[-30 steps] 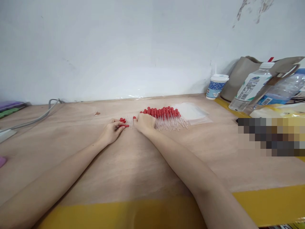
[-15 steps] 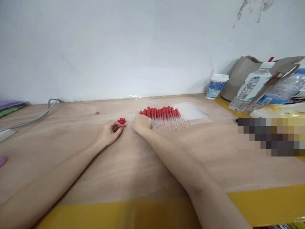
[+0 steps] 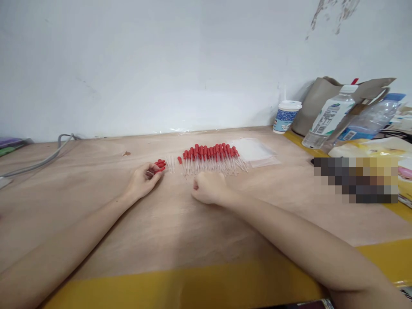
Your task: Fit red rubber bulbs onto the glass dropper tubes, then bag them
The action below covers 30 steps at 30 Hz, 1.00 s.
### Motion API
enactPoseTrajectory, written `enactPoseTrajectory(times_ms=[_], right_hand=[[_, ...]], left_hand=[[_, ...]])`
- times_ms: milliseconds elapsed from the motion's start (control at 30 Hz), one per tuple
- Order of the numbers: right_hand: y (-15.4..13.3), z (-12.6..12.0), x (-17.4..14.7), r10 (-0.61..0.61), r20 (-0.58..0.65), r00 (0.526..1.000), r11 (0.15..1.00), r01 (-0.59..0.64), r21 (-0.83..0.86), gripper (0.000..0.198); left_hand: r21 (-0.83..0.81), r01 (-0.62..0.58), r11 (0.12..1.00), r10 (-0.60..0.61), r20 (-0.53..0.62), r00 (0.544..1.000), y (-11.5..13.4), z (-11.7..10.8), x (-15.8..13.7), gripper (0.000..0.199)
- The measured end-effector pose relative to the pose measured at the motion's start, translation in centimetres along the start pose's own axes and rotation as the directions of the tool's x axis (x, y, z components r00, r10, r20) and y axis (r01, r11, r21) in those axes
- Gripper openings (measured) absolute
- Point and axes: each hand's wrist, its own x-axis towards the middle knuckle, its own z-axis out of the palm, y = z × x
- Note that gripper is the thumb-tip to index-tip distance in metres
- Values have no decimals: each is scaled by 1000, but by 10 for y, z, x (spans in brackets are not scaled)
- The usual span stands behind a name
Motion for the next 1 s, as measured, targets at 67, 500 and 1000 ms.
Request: enactPoseTrajectory(times_ms=[67, 500, 1000], right_hand=[[11, -5, -9, 2, 16, 1000, 1000, -2, 29, 9], [19, 33, -8, -158, -202, 967, 972, 188, 141, 9], [24, 27, -13, -114, -275, 955, 908, 213, 360, 7]], left_hand=[[-49, -38, 998, 39, 11, 999, 7, 1, -4, 13], [-31, -384, 923, 385, 87, 919, 38, 7, -23, 20], [-100, -313, 945, 327, 201, 923, 44, 7, -26, 23]])
